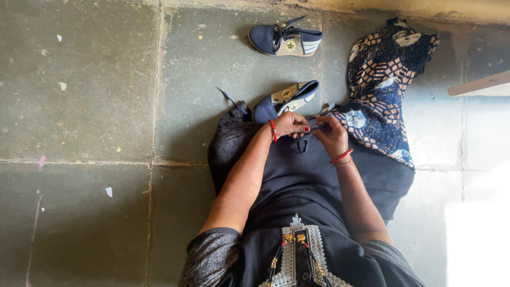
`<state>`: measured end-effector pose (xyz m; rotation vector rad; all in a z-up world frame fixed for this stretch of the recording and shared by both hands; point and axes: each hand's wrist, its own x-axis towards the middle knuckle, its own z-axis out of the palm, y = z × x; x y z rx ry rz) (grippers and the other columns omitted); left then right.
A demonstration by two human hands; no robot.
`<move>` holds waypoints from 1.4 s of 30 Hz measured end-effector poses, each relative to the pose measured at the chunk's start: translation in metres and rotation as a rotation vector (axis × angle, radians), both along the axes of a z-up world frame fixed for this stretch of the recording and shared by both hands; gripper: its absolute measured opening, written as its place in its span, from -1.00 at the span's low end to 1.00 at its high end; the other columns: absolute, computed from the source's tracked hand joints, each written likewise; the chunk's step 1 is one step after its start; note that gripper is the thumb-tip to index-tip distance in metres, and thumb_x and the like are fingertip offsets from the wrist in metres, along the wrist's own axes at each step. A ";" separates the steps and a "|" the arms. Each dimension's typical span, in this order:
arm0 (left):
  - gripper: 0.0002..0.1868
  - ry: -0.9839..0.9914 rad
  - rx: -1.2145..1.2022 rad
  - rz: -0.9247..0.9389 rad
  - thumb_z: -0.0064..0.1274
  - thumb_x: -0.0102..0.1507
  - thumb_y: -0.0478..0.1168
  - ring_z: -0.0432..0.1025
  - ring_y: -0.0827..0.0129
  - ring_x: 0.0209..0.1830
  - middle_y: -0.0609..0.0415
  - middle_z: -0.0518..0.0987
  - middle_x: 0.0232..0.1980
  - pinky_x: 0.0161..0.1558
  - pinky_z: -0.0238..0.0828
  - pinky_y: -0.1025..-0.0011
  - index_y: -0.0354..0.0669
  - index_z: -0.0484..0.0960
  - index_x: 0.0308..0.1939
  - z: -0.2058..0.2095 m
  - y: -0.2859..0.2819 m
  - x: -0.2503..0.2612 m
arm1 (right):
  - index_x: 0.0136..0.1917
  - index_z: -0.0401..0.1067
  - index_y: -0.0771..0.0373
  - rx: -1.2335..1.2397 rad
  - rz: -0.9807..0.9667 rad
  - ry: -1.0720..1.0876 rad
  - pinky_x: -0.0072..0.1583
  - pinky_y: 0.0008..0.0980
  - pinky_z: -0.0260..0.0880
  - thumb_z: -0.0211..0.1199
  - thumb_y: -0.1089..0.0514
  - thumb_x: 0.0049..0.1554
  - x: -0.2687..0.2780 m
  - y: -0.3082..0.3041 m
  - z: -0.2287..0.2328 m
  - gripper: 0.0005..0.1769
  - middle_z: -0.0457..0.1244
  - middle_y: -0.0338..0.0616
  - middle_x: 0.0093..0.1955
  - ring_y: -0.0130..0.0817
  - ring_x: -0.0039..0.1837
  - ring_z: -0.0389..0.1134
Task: The person sits on the floor and threads a dark blue shoelace through the eyelets of a child's sneaker. They pull the lace through repeatedly, adjust the shoe, and continue threading until the laces are fully inserted.
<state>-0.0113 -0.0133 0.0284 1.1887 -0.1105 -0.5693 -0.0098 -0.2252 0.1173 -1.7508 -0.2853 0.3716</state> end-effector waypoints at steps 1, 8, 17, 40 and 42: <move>-0.78 -0.009 0.010 -0.031 0.24 0.29 -0.15 0.40 0.62 -0.55 0.17 0.65 -0.41 -0.49 0.30 0.63 -0.23 0.75 -0.12 0.002 0.001 -0.001 | 0.26 0.40 0.32 0.108 -0.033 0.044 -0.03 -0.46 0.43 0.33 0.48 0.09 0.002 -0.005 -0.008 -0.54 0.31 -0.18 0.09 -0.45 -0.02 0.37; -0.75 -0.060 0.009 -0.066 0.30 0.25 -0.15 0.41 0.62 -0.53 0.15 0.64 -0.39 -0.45 0.36 0.61 -0.26 0.76 -0.13 0.004 0.000 -0.002 | 0.27 0.41 0.31 0.538 -0.049 0.384 0.08 -0.37 0.51 0.26 0.45 0.19 0.009 -0.017 -0.036 -0.62 0.38 -0.09 0.09 -0.38 0.03 0.43; -0.79 -0.180 0.235 -0.007 0.27 0.24 -0.17 0.51 0.59 -0.46 0.16 0.69 -0.34 -0.42 0.45 0.56 -0.19 0.76 -0.12 -0.020 -0.003 0.004 | 0.14 0.51 0.33 0.404 -0.148 0.392 -0.04 -0.43 0.45 0.27 0.32 0.23 0.003 -0.015 -0.064 -0.80 0.43 -0.06 -0.04 -0.37 -0.06 0.45; -0.56 -0.398 1.279 0.297 0.40 -0.16 -0.31 0.32 -0.03 0.34 0.09 0.53 0.28 0.27 0.21 -0.15 0.02 0.69 -0.20 -0.049 0.033 0.056 | -0.07 0.42 0.32 -0.395 0.132 -0.666 0.17 -0.16 0.44 0.37 0.35 0.09 0.058 0.071 -0.038 -0.84 0.35 0.02 0.27 0.03 0.22 0.41; -0.61 -0.328 1.197 0.363 0.38 -0.04 -0.22 0.43 0.08 0.23 0.12 0.60 0.16 0.20 0.28 0.00 0.04 0.67 -0.14 -0.053 0.032 0.054 | -0.09 0.43 0.32 -0.401 0.116 -0.621 0.13 -0.18 0.44 0.36 0.36 0.09 0.058 0.065 -0.042 -0.85 0.36 0.02 0.22 0.01 0.17 0.42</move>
